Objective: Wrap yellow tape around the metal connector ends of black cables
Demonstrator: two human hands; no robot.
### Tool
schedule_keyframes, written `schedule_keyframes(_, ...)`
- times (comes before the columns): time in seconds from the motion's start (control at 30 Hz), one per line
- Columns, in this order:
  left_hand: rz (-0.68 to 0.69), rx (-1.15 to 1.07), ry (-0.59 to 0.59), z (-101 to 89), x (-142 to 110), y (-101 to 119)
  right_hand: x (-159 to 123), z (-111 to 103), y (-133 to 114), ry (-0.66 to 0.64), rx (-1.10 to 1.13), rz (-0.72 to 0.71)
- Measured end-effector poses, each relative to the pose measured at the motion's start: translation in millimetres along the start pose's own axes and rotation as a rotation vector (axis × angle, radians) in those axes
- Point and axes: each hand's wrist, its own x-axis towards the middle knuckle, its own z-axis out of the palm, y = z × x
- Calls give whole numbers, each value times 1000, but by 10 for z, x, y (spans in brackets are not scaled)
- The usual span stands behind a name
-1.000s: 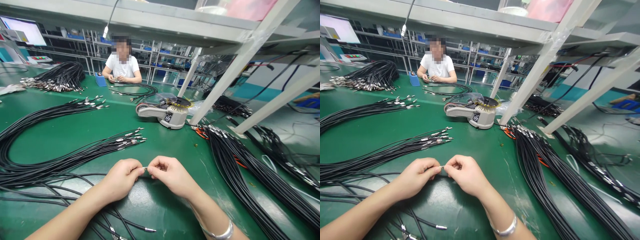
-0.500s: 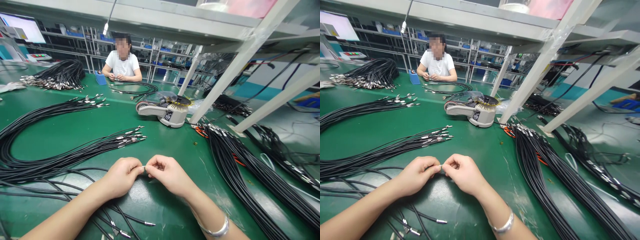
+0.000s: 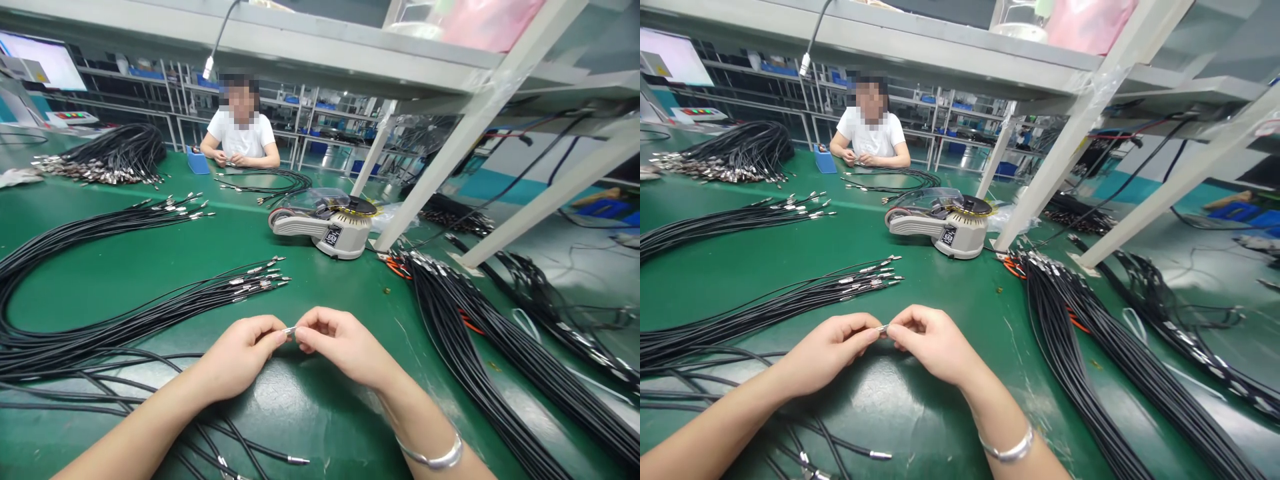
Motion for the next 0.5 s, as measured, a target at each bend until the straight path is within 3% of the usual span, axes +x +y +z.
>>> schedule_keyframes(0.2, 66, 131, 16, 19, -37, 0, -11, 15, 47, 13, -110, -15)
schedule_keyframes(0.5, 281, 375, 24, 96, -96, -93, -53, 43, 14, -62, -357, -126)
